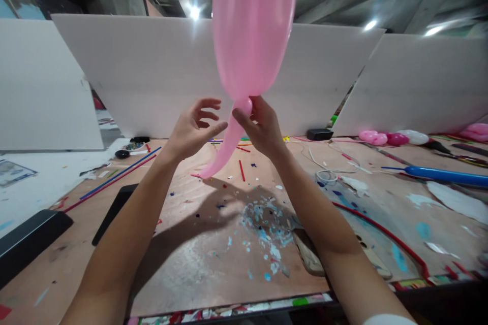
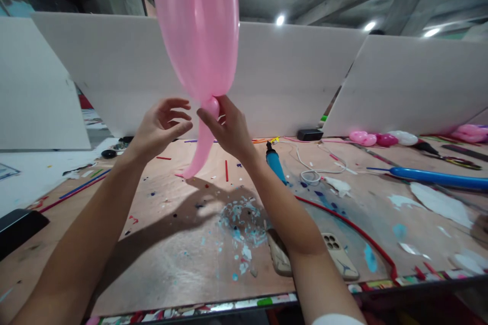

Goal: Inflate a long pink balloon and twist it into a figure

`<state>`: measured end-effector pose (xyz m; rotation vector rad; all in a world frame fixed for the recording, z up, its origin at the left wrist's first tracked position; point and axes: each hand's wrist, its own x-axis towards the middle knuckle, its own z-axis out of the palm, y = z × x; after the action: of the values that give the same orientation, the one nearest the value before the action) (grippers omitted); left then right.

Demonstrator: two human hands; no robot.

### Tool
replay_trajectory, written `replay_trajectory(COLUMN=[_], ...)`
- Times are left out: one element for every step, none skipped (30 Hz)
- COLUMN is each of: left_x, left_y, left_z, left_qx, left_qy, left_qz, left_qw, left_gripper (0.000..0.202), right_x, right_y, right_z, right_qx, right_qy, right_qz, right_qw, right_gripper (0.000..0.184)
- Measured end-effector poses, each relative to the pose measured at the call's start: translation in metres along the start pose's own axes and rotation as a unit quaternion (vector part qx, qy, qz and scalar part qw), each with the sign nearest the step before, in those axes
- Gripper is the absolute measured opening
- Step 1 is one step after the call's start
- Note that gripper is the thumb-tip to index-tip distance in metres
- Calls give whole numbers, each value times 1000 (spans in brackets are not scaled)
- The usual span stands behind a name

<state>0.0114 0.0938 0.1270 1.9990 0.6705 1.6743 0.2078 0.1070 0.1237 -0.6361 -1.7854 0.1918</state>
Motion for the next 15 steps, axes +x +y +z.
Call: replay_trajectory(left_x=[0,1,1,0,0,0,-1,-1,-2,-1,-1,0,1,3,4], left_y=[1,3,5,8,11,14,15,16,15,13,9,5,0,-5,-11], left_z=[1,2,3,4,5,6,6,7,6,6,4,2,-1,-4,-8], left_qx=[-13,-34,-56,-75,-88,-100,-111,-123,-137,-150,-163,-172,-178,-183,-184], left_qy=[10,21,28,27,20,13,8,5,5,8,12,17,25,37,51], left_qz=[13,25,35,42,46,50,51,48,38,22,2,-17,-32,-40,-42], left_qw=[1000,999,997,996,995,994,992,991,990,988,987,985,983,982,981], left_gripper=[59,64,65,62,58,55,52,50,48,46,44,42,41,40,40], right_x=[-1,-2,-3,-4,-5,-6,-7,-7,-7,-7,-7,-6,-5,-3,-2], right_y=[-2,-6,-9,-13,-17,-21,-24,-26,-27,-27,-25,-22,-17,-12,-7], right_z=[-1,-2,-2,-3,-4,-4,-5,-5,-5,-5,-5,-5,-5,-5,-5], right_qx=[-44,-90,-131,-167,-195,-216,-230,-237,-236,-227,-211,-191,-173,-158,-147], right_qy=[22,42,55,61,58,50,39,26,13,0,-13,-30,-48,-67,-86], right_qz=[-13,-28,-47,-67,-84,-98,-107,-111,-110,-103,-93,-79,-63,-47,-32], right_qw=[999,995,989,982,975,970,966,965,965,968,973,978,982,984,985], right_gripper=[45,44,43,43,42,41,40,39,40,42,44,46,47,47,46])
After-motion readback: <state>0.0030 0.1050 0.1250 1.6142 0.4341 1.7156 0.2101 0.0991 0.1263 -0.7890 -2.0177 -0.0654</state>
